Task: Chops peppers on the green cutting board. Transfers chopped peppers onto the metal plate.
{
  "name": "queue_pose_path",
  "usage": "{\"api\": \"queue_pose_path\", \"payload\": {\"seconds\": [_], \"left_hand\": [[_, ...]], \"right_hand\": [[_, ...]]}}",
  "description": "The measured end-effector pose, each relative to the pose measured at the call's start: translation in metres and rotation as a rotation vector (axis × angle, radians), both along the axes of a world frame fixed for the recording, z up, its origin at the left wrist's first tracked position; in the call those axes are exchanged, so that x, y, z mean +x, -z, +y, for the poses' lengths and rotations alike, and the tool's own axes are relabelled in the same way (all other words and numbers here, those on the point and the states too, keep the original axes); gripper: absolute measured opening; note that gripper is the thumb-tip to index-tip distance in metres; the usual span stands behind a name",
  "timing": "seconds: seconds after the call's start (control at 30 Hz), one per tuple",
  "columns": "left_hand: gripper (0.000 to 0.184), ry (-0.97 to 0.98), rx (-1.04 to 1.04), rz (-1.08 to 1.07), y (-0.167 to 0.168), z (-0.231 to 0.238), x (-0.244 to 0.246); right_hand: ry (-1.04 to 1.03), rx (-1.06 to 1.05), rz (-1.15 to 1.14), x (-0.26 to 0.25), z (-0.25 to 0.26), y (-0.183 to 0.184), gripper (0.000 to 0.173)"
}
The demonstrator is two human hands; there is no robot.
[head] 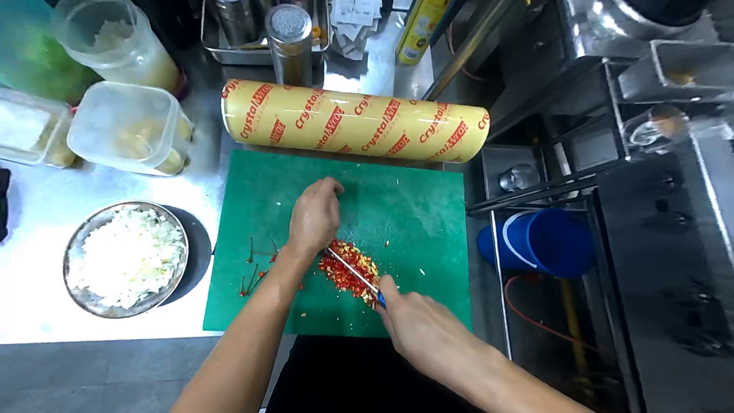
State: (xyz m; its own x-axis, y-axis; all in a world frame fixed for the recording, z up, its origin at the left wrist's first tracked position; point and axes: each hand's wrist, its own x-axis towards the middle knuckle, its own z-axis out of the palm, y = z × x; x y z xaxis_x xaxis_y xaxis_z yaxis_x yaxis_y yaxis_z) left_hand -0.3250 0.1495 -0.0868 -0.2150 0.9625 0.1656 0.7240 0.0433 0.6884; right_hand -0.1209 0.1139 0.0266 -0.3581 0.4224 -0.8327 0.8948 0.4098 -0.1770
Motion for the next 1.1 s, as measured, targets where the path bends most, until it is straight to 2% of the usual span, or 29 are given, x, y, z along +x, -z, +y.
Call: {"api": "queue_pose_path", "payload": {"seconds": [0.13,0.3,0.43,0.57,0.7,0.83,0.9,1.03,1.1], "left_hand": [[0.024,0.012,-0.042,0.06,0.003,-0.006,0.002],[0.023,-0.036,0.016,0.037,0.002,0.001,0.001],[0.024,-0.048,-0.054,0.055,0.003,0.0,0.004],[0.024,-0.061,-0.006,0.004,0.002,0.002,-0.003],[0.024,-0.031,0.027,0.031,0.009,-0.004,-0.004],[0.023,-0.066,0.179,-0.023,0.005,0.003,-0.003],[0.023,-0.073,0.171,-0.032,0.001,0.009,0.004],[0.023,-0.065,0.034,0.01,0.01,0.011,0.012],[0.023,-0.06,0.021,0.026,0.01,0.01,0.011]], "right_hand": [[0.01,0.036,0.032,0.006,-0.01,0.034,0.033],[-0.015,0.022,0.045,0.005,0.005,0.014,0.033],[0.011,0.022,0.057,0.009,0.004,0.036,0.034],[0.017,-0.01,0.02,-0.002,0.002,0.012,0.033],[0.03,-0.003,0.069,0.004,-0.004,0.037,0.034],[-0.034,0.065,0.081,0.009,0.014,0.006,0.032],[-0.05,0.083,0.06,0.012,0.02,-0.003,0.03],[0.01,0.02,0.073,0.023,0.016,0.034,0.034],[0.007,0.018,0.08,0.023,0.013,0.035,0.035]]}}
